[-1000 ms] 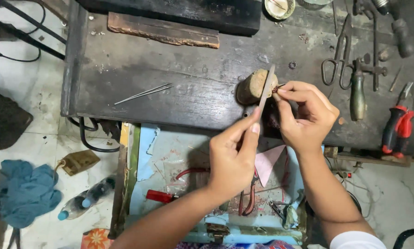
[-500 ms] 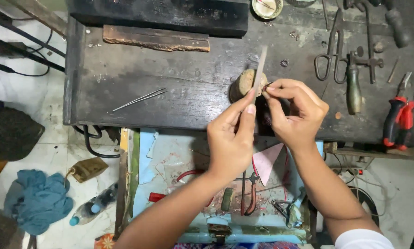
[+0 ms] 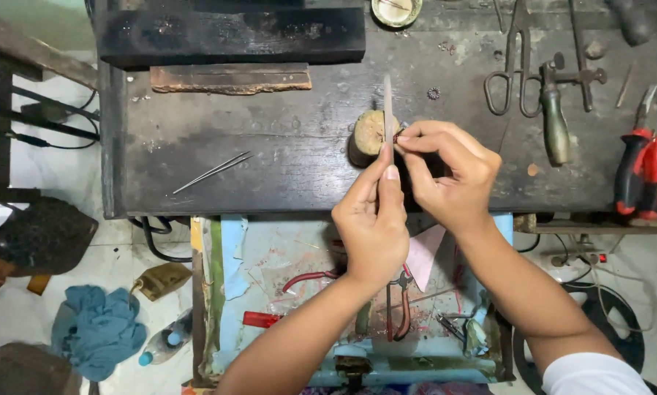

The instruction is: The person holds a small metal ring against a wooden peg and uses a metal file to smooth its surface. They repeatedly rotate the ring and adjust their grip to file different sections while keeping the ring stable on the peg.

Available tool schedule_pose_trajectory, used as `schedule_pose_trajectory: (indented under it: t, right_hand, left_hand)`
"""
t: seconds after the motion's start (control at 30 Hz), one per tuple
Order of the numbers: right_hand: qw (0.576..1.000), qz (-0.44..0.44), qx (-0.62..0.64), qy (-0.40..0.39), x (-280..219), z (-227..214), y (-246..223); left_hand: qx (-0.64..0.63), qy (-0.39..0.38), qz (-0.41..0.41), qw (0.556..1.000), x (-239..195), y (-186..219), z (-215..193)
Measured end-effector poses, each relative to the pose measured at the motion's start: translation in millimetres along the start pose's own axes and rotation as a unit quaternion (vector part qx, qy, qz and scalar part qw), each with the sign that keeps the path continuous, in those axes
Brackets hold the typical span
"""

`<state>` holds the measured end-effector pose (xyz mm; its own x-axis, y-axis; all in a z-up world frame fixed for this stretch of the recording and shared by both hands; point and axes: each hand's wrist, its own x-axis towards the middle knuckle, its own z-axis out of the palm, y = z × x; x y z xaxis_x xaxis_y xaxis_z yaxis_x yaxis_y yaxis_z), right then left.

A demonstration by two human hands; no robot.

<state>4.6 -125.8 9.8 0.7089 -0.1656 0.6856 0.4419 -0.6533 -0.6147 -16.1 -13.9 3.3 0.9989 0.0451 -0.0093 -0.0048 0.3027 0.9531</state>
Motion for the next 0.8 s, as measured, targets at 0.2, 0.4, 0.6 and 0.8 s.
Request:
schedule_pose_trajectory:
  t: [0.2,0.4,0.6,0.8]
  right_hand:
    - [1.000,0.001,0.008,-0.003,1,-1,0]
    - [1.000,0.002,0.004,0.001,-1,-1,1]
    - [1.000,0.005,-0.007,0.007,0,0,-1]
    - [1.000,0.003,0.000,0.006,0,-1,-2]
  left_hand:
    - [-0.013,0.013,-0.009,1.000,-16,0,-5]
    - [-0.013,0.015,0.003,1.000,-2,1,5]
    - [-0.026,0.012,0.002,1.000,9,-9,8]
    - [-0.031,0.031,-0.013,0.999,-3,3,5]
